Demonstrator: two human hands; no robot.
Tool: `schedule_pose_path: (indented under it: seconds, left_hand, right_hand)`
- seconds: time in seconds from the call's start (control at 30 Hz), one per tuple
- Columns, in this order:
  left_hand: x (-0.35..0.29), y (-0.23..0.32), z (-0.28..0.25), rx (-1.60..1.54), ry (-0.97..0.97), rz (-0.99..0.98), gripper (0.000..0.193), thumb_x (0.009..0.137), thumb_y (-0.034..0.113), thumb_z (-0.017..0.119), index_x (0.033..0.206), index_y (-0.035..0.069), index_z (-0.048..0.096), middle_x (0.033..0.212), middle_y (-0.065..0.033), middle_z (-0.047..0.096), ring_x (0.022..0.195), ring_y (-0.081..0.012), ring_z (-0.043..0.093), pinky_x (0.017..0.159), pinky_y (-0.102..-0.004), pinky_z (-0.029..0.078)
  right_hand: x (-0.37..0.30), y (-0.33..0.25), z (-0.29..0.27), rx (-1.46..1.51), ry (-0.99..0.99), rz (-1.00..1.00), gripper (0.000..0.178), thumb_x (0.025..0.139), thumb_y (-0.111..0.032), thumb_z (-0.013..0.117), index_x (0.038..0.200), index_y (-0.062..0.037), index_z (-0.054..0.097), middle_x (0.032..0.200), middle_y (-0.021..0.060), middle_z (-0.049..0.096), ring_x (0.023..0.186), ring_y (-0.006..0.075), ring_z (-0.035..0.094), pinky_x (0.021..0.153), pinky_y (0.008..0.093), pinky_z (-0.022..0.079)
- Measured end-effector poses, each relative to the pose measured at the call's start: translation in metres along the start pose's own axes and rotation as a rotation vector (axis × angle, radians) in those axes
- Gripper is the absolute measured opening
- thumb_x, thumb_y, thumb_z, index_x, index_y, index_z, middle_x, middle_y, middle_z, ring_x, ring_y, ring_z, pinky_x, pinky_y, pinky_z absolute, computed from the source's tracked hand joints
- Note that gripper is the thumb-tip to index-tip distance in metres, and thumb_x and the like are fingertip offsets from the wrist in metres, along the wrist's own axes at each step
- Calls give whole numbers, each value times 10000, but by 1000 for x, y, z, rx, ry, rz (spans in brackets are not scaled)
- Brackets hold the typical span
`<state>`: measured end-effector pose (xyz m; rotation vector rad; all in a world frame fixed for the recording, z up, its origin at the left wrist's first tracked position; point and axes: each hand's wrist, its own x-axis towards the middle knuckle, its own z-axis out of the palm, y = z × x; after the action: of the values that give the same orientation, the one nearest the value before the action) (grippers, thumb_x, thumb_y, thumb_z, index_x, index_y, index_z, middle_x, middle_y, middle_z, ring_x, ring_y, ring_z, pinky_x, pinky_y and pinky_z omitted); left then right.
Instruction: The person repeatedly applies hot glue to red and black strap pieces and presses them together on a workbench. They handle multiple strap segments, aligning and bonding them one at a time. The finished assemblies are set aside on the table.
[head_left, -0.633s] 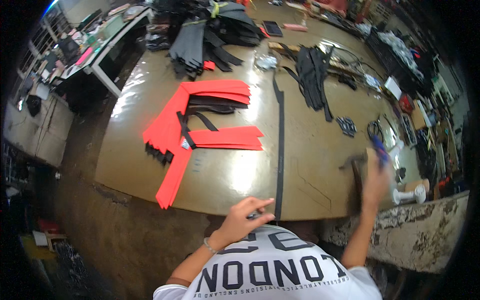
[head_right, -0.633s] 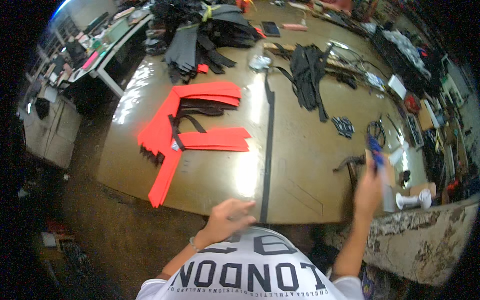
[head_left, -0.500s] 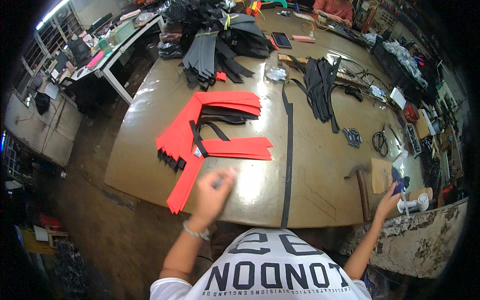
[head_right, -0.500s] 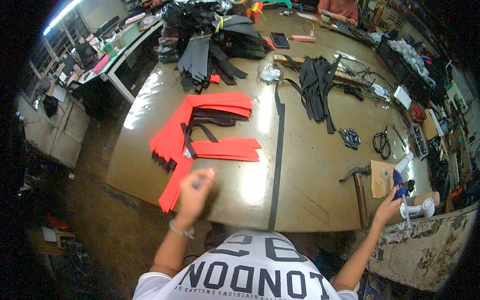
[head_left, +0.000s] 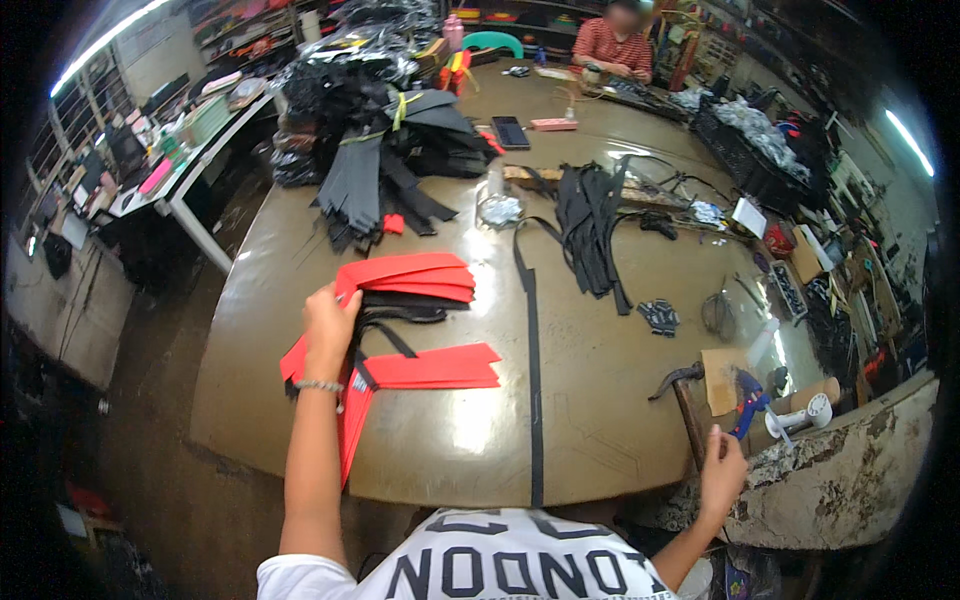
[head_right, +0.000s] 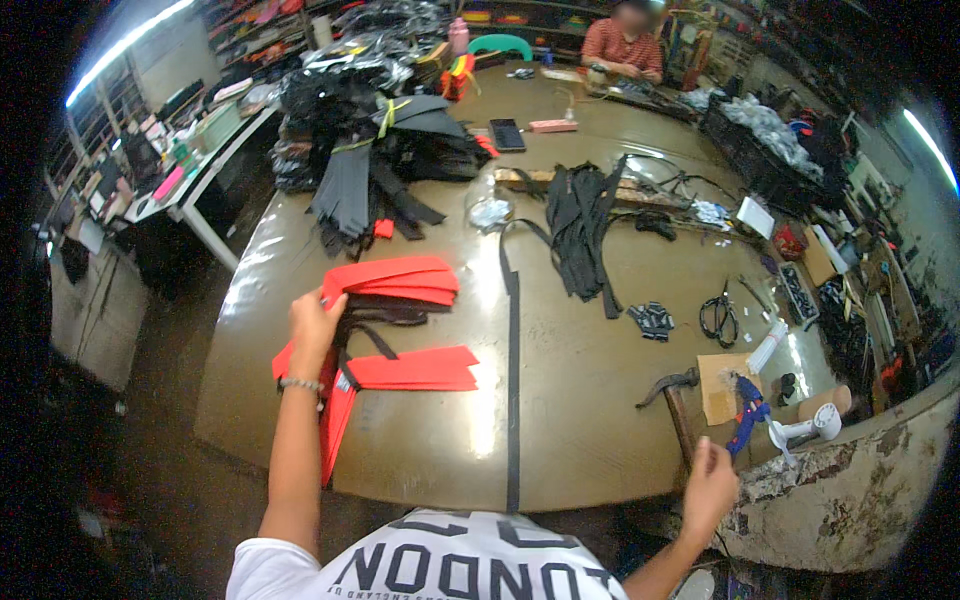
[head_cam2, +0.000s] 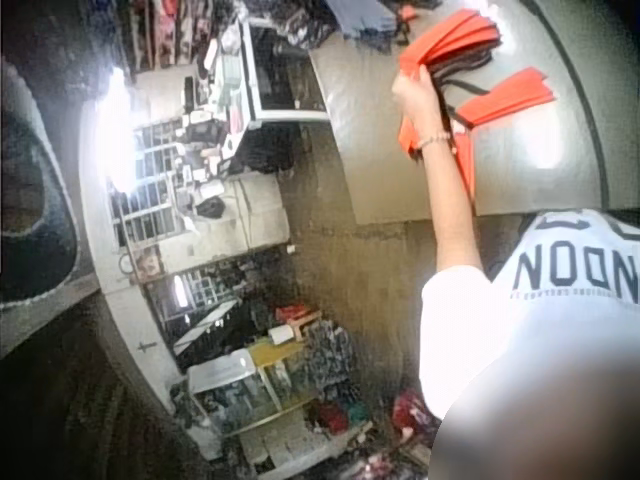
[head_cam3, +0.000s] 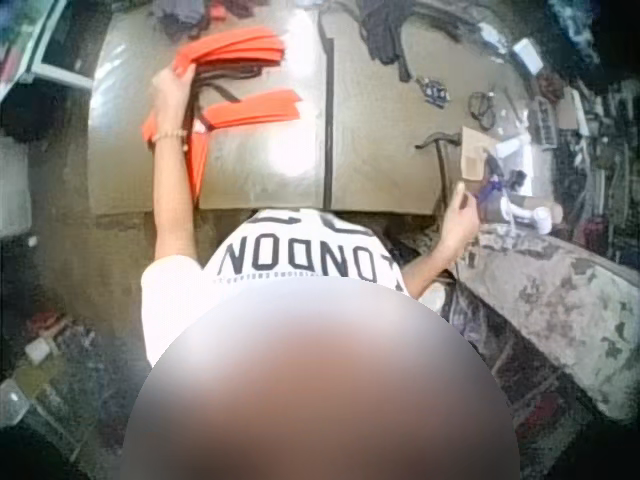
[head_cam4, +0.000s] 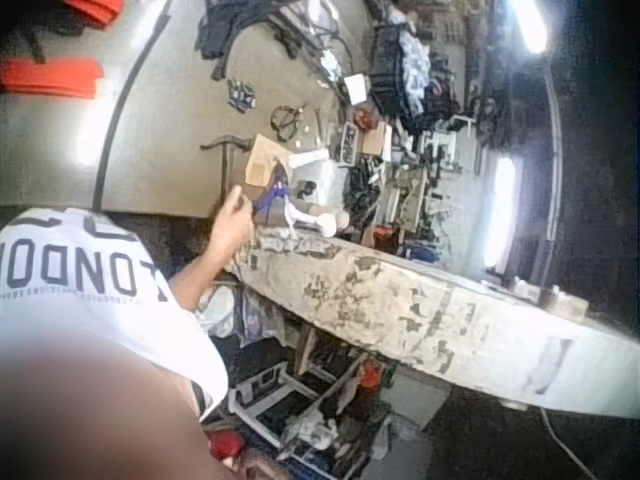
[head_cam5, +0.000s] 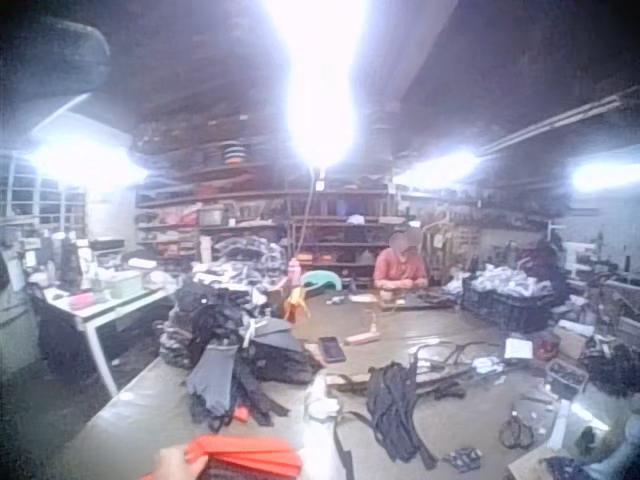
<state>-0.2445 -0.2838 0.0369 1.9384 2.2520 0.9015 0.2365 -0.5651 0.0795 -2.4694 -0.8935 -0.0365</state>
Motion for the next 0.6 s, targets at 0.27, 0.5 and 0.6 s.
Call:
schedule_pose_path:
  seconds: [0.27,0.5,0.6]
  left_hand:
    - [18,90,-83,-402,272,532,401,787,120,803,1156,20,685,901,-112,709,693,-156,611,631,-312,492]
    - [-93,181,-129,-473,4,1010,519,726,103,823,1216,63,659,759,-78,642,630,-199,621,556,-335,508]
    - [-133,188,-110,-518,-31,857,510,734,76,822,1211,26,650,849,-97,673,697,-219,662,601,-336,534]
  right_hand:
    - [-13,-84,16,243,4,-281,269,945,-237,613,1087,-15,665,1005,154,697,999,305,638,1098,490,320]
    - [-19,-168,-10,419,159,-1053,378,896,-229,679,1210,-34,599,1163,146,661,1134,261,608,1114,548,282]
    - [-24,-179,0,763,-224,-1170,347,891,-228,697,1157,-17,628,1056,149,688,997,265,658,1011,488,417]
